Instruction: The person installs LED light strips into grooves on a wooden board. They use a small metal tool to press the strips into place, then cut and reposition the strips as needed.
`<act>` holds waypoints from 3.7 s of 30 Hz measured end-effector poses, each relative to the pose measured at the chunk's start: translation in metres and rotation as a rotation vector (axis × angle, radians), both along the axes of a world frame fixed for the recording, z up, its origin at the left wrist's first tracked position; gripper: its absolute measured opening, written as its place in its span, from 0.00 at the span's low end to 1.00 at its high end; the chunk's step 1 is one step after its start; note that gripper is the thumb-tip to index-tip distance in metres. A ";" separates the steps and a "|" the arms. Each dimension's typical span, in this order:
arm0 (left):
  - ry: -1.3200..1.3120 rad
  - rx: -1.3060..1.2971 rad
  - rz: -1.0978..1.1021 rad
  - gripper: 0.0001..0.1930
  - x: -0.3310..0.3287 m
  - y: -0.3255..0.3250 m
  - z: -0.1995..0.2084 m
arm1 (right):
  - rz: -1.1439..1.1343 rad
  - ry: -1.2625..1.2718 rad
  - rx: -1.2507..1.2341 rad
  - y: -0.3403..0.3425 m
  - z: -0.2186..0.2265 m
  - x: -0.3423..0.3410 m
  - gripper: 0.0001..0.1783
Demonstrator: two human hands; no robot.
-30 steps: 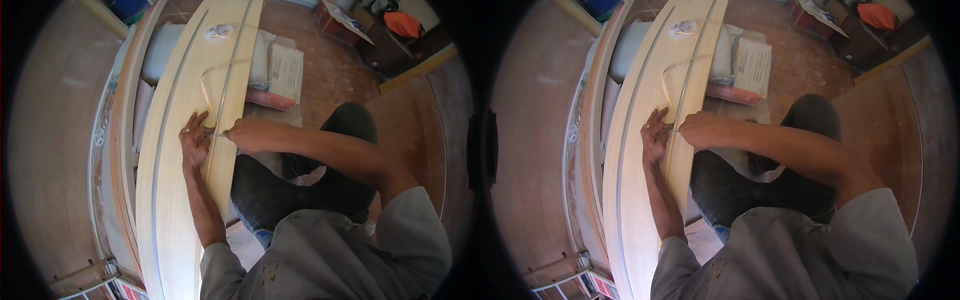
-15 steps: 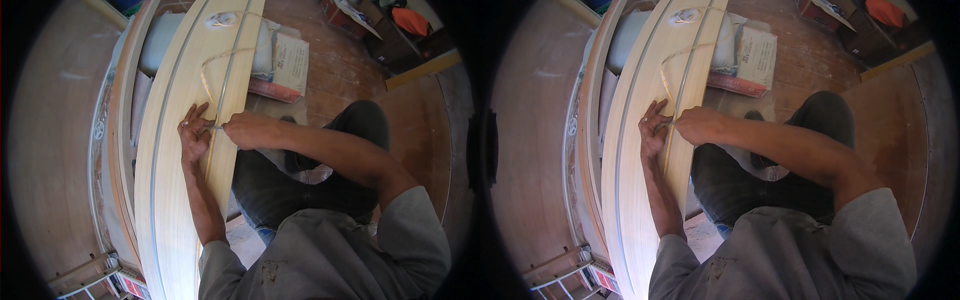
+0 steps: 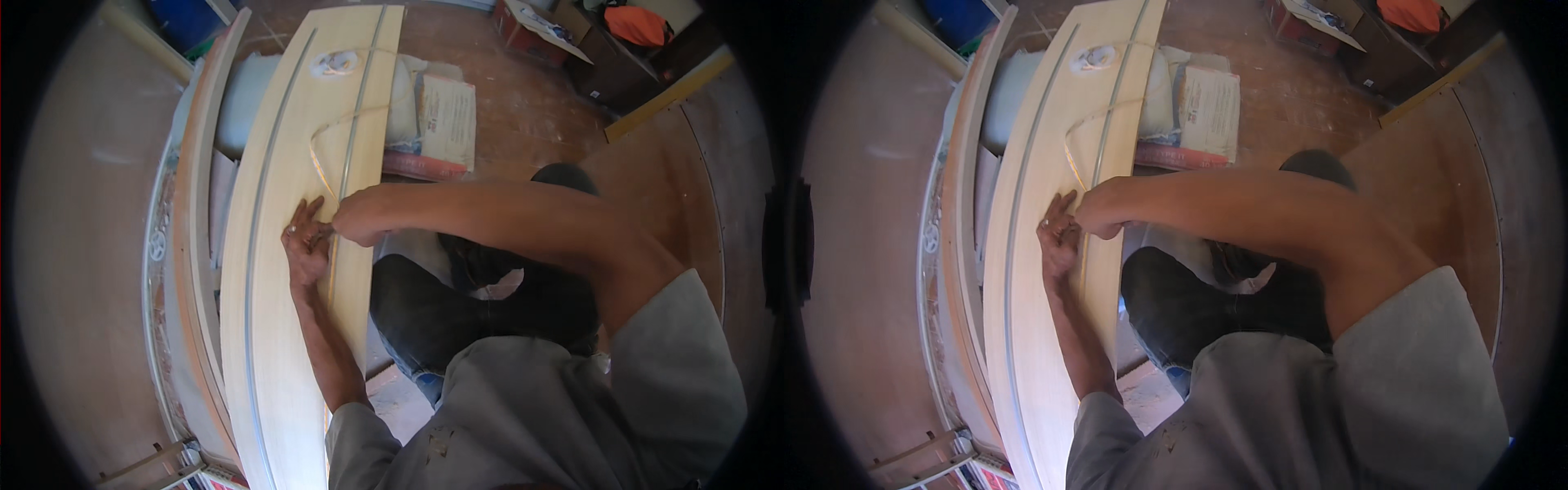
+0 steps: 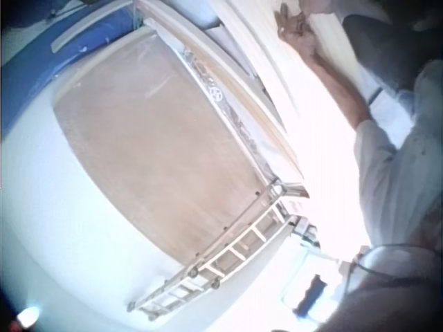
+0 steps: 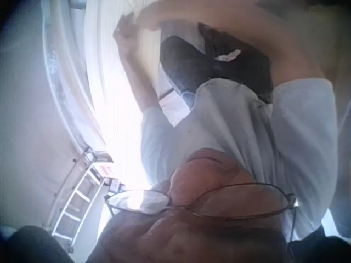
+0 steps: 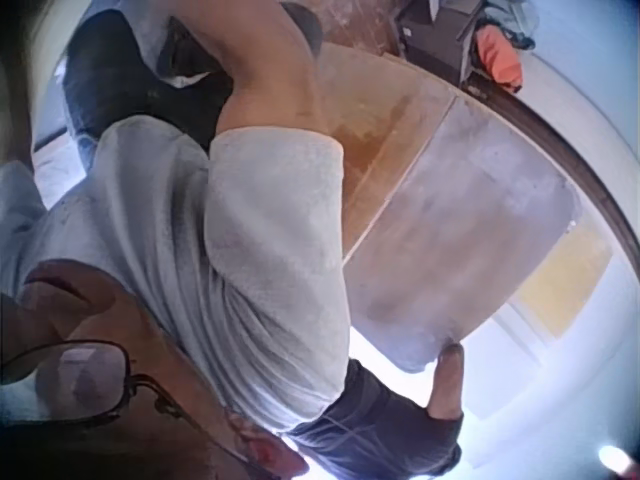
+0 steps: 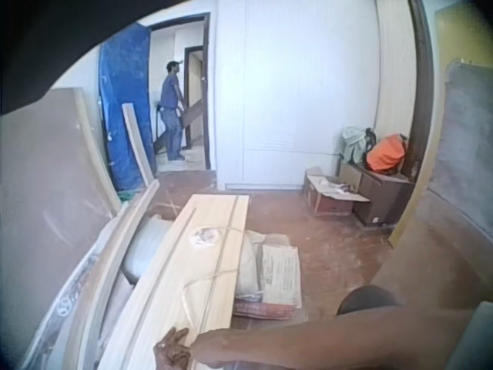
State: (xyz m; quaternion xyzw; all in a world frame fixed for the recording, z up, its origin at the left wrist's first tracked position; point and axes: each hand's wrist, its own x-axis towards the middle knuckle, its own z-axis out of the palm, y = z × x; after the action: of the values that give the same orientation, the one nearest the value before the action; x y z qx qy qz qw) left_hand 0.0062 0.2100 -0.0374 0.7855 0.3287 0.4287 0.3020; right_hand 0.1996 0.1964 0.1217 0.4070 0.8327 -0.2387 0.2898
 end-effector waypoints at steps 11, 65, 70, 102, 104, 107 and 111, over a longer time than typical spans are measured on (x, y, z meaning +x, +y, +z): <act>0.347 -0.176 0.226 0.09 0.009 -0.025 0.030 | 0.039 0.429 0.244 0.078 -0.012 0.076 0.12; 0.436 -0.220 0.293 0.11 0.028 -0.026 0.053 | -1.118 0.729 0.381 0.306 -0.054 0.236 0.25; 0.455 -0.214 0.294 0.09 0.024 -0.026 0.051 | -0.949 0.692 0.675 0.306 -0.111 0.221 0.33; 0.512 -0.527 0.725 0.35 0.095 0.108 0.065 | -1.764 1.612 1.068 0.150 -0.173 0.395 0.16; 0.577 -0.300 0.812 0.38 0.088 0.113 0.053 | -1.760 1.566 0.981 0.149 -0.187 0.390 0.18; 0.600 -0.093 0.917 0.42 0.089 0.133 0.032 | -1.807 1.442 0.833 0.149 -0.212 0.408 0.19; 0.485 -0.073 0.821 0.31 0.066 0.168 0.016 | -1.408 0.910 1.002 0.153 -0.238 0.402 0.20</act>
State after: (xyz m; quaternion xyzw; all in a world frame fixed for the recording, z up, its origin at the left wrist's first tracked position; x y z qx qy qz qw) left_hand 0.0718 0.3778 -0.0214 0.6569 0.6877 0.3051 0.0495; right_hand 0.6017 0.3491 -0.1163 0.7563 0.4365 -0.1097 -0.4748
